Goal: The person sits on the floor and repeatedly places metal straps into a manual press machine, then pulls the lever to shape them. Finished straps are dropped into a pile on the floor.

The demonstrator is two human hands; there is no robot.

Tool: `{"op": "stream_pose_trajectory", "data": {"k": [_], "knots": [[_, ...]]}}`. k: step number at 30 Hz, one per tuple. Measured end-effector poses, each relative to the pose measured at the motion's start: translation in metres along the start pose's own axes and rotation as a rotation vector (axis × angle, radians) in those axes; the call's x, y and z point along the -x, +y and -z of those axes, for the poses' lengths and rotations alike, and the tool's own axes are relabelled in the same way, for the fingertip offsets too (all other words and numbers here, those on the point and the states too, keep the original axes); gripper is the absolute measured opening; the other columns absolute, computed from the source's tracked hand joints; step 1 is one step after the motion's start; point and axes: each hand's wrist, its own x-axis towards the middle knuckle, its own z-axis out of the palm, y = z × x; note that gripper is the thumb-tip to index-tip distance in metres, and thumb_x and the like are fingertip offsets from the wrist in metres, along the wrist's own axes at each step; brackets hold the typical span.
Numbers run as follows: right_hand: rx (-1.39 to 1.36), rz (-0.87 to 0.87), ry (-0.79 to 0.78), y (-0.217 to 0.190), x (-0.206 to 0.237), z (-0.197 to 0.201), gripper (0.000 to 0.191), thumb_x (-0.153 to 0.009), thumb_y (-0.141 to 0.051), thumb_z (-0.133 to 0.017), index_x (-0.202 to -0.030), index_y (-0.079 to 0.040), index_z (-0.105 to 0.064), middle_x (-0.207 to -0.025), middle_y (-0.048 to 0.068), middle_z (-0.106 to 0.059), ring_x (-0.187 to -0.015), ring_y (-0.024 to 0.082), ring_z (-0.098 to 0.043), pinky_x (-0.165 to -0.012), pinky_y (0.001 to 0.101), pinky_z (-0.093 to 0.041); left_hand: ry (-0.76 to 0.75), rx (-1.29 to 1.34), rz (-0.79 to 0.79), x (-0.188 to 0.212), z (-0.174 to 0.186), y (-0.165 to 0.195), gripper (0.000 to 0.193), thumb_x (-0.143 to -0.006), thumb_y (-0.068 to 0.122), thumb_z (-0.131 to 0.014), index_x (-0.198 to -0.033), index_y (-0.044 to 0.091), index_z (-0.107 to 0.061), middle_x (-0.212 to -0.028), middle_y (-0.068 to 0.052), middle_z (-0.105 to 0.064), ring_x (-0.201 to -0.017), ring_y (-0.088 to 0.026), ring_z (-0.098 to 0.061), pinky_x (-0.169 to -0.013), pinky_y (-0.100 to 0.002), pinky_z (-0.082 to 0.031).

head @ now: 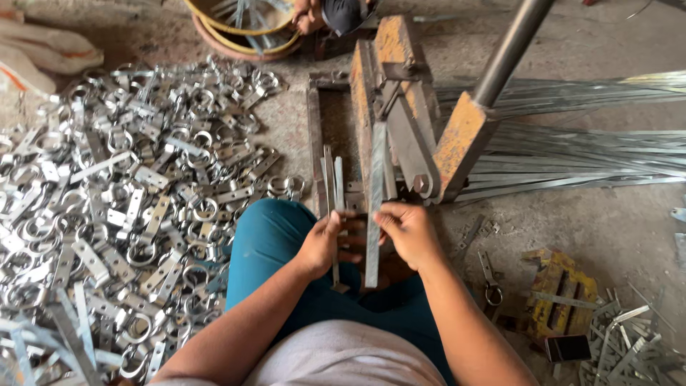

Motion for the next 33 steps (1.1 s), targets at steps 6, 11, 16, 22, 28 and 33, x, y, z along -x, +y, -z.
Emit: {"op": "stream_pose_trajectory", "data": {"k": [6,11,16,22,28,33], "knots": [[-0.006,-0.123,-0.132,0.037,0.018,-0.030,0.017,-0.095,-0.007,-0.069,-0.107,0.003,-0.074,-0.083,0.008,-0.074,-0.064,0.014,-0.068,-0.059,0.0284,-0.060,-0.235,0.285,-0.068,-0.010,0.006,-0.016,0.062,-0.111,0.050,-0.036,-0.154,0.007,-0.049,-0.123,-0.016,-0.064,-0.102,-0.030,-0.062,-0.086,-0.049,-0.054],[-0.070,-0.014,-0.158,0.040,0.011,-0.025,0.014,-0.098,-0.008,-0.067,-0.102,0.004,-0.074,-0.087,0.006,-0.074,-0.072,0.012,-0.070,-0.063,0.0279,-0.063,-0.139,0.142,0.170,-0.002,0.001,-0.014,0.065,-0.104,0.060,-0.027,-0.149,0.017,-0.048,-0.112,-0.006,-0.061,-0.095,-0.025,-0.058,-0.086,-0.061,-0.059],[0.129,-0.002,-0.120,0.033,0.016,-0.030,0.013,-0.098,-0.006,-0.065,-0.103,0.002,-0.074,-0.084,0.008,-0.076,-0.068,0.012,-0.071,-0.062,0.0281,-0.060,-0.156,0.133,0.161,0.007,-0.011,0.001,0.066,-0.101,0.061,-0.024,-0.148,0.021,-0.048,-0.125,-0.007,-0.065,-0.110,-0.030,-0.065,-0.084,-0.058,-0.059],[0.146,-0.177,-0.084,0.034,0.027,-0.037,0.015,-0.099,-0.005,-0.060,-0.103,0.002,-0.073,-0.082,0.009,-0.076,-0.068,0.013,-0.074,-0.061,0.0308,-0.062,-0.203,0.178,0.054,0.009,-0.016,-0.014,0.066,-0.106,0.057,-0.026,-0.151,0.014,-0.047,-0.123,-0.015,-0.064,-0.108,-0.029,-0.068,-0.088,-0.049,-0.058],[0.151,0.041,-0.133,0.028,0.024,-0.031,0.017,-0.101,-0.003,-0.058,-0.110,0.002,-0.072,-0.093,0.012,-0.078,-0.080,0.018,-0.077,-0.069,0.0330,-0.065,-0.254,0.210,0.000,0.001,-0.017,-0.021,0.065,-0.107,0.054,-0.030,-0.150,0.008,-0.045,-0.119,-0.018,-0.064,-0.108,-0.029,-0.067,-0.094,-0.044,-0.057],[0.051,-0.382,-0.065,0.018,0.026,-0.034,0.018,-0.101,-0.006,-0.056,-0.107,0.000,-0.071,-0.088,0.011,-0.076,-0.075,0.018,-0.077,-0.064,0.0340,-0.068,-0.198,0.170,0.017,0.004,-0.021,-0.016,0.067,-0.105,0.057,-0.030,-0.149,0.010,-0.047,-0.119,-0.015,-0.064,-0.108,-0.029,-0.067,-0.090,-0.045,-0.060]]}}
